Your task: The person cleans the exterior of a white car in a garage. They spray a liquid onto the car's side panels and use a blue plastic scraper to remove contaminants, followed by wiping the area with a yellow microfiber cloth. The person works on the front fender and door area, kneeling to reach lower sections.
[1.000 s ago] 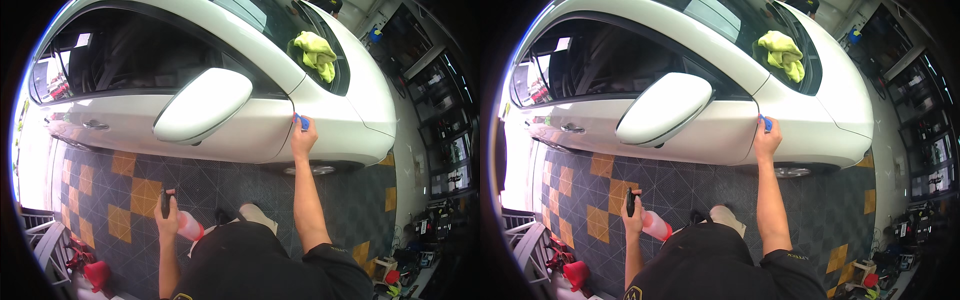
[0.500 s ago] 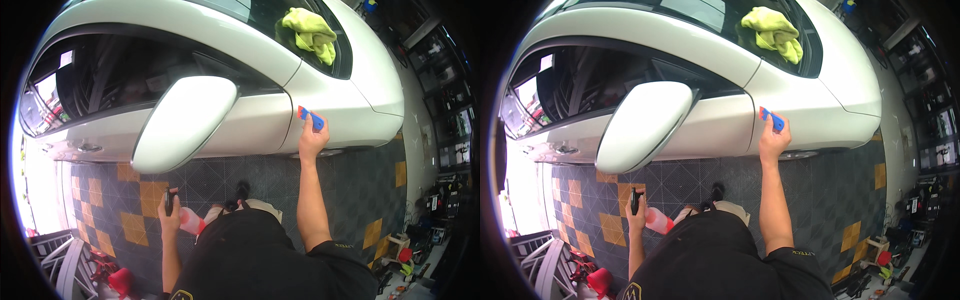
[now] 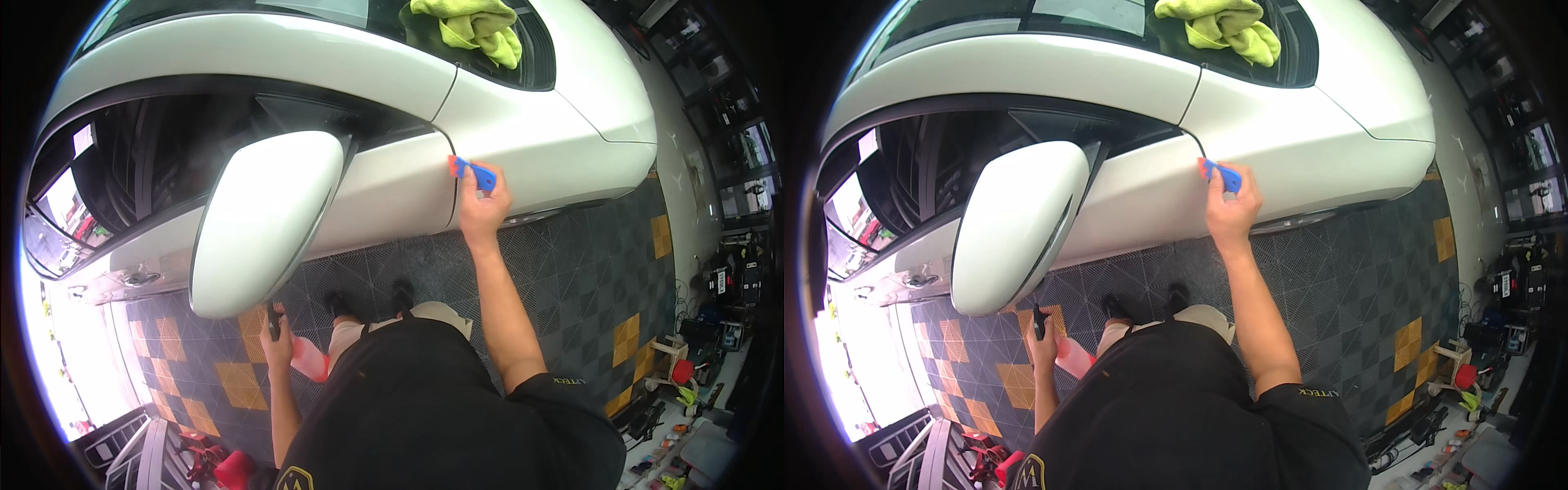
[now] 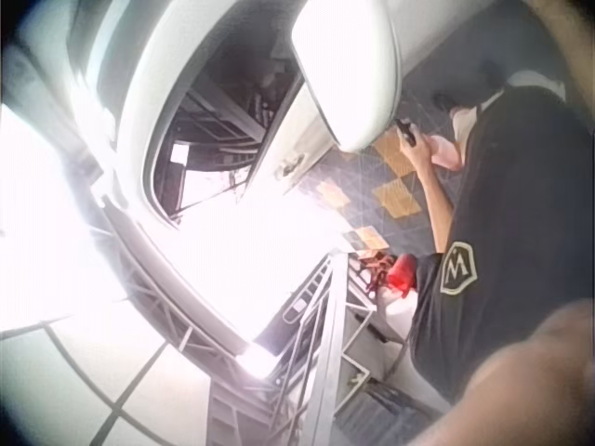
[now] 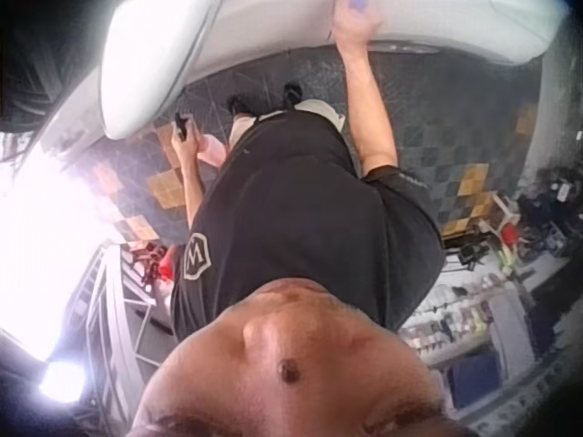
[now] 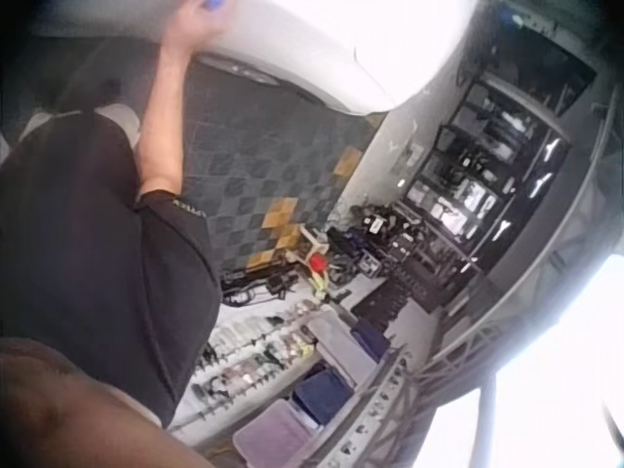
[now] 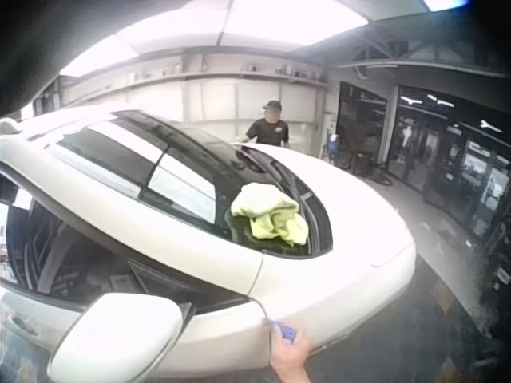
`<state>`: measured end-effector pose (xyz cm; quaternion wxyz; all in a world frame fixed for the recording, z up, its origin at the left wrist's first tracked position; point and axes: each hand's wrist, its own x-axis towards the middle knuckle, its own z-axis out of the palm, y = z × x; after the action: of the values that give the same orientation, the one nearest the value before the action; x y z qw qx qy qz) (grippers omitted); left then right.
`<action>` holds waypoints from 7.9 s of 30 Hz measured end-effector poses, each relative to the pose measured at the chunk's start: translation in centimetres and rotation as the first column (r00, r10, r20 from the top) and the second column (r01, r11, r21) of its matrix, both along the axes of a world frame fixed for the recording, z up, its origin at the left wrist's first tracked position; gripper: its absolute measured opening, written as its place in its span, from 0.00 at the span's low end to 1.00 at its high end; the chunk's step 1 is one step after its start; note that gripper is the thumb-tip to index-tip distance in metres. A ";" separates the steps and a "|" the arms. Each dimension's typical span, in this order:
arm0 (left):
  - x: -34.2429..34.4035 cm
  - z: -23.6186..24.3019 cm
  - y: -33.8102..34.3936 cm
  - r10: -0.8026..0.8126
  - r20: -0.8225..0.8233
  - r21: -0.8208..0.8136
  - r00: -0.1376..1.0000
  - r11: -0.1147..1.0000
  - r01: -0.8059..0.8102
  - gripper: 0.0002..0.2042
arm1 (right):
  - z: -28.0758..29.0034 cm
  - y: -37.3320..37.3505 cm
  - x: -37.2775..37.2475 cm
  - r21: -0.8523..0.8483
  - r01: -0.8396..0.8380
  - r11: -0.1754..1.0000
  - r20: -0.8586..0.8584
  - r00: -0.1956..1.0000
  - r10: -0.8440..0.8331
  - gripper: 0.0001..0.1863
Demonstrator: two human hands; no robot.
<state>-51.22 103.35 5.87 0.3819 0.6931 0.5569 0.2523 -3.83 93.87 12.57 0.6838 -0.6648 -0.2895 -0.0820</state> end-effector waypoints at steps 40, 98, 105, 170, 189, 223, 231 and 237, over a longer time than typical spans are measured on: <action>-8.4 -12.8 -3.0 0.100 0.032 -0.262 0.995 0.961 -0.088 0.18 | 3.9 1.7 -2.0 -0.121 -0.045 0.992 0.147 0.987 0.063 0.04; -8.4 -11.9 -4.8 0.088 0.101 -0.315 0.991 0.948 -0.053 0.18 | 3.6 4.4 -5.5 -0.213 -0.036 0.976 0.215 0.973 0.082 0.04; -8.1 -12.0 -5.8 0.121 0.148 -0.323 0.982 0.944 -0.068 0.19 | 4.4 3.7 -4.2 -0.240 0.033 0.970 0.217 0.976 0.020 0.05; 27.7 17.0 -3.2 -0.535 0.080 -0.046 0.841 0.841 0.540 0.16 | 2.7 -4.6 0.4 0.038 -0.032 0.999 -0.240 0.970 0.040 0.06; 21.8 15.5 -4.1 -0.602 0.141 -0.091 0.786 0.783 0.616 0.21 | 6.7 -2.8 5.5 -0.532 -0.419 0.736 0.101 0.832 0.546 0.08; 22.3 15.0 -4.7 -0.678 0.116 -0.058 0.726 0.725 0.686 0.24 | 6.7 -2.6 1.3 -0.325 -0.087 0.942 -0.031 0.996 0.081 0.08; 22.2 14.6 -4.3 -0.703 0.152 -0.030 0.695 0.699 0.714 0.24 | 8.5 1.5 4.1 -0.351 -0.049 0.935 0.106 0.990 0.092 0.07; 21.5 14.2 -3.9 -0.661 0.175 -0.052 0.729 0.733 0.678 0.24 | 9.0 1.5 5.1 -0.482 -0.103 0.870 0.020 0.991 0.129 0.09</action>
<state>-29.73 99.47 20.11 0.5250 0.8043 0.2535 0.1153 1.25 95.33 21.61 0.4938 -0.7925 -0.3575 0.0165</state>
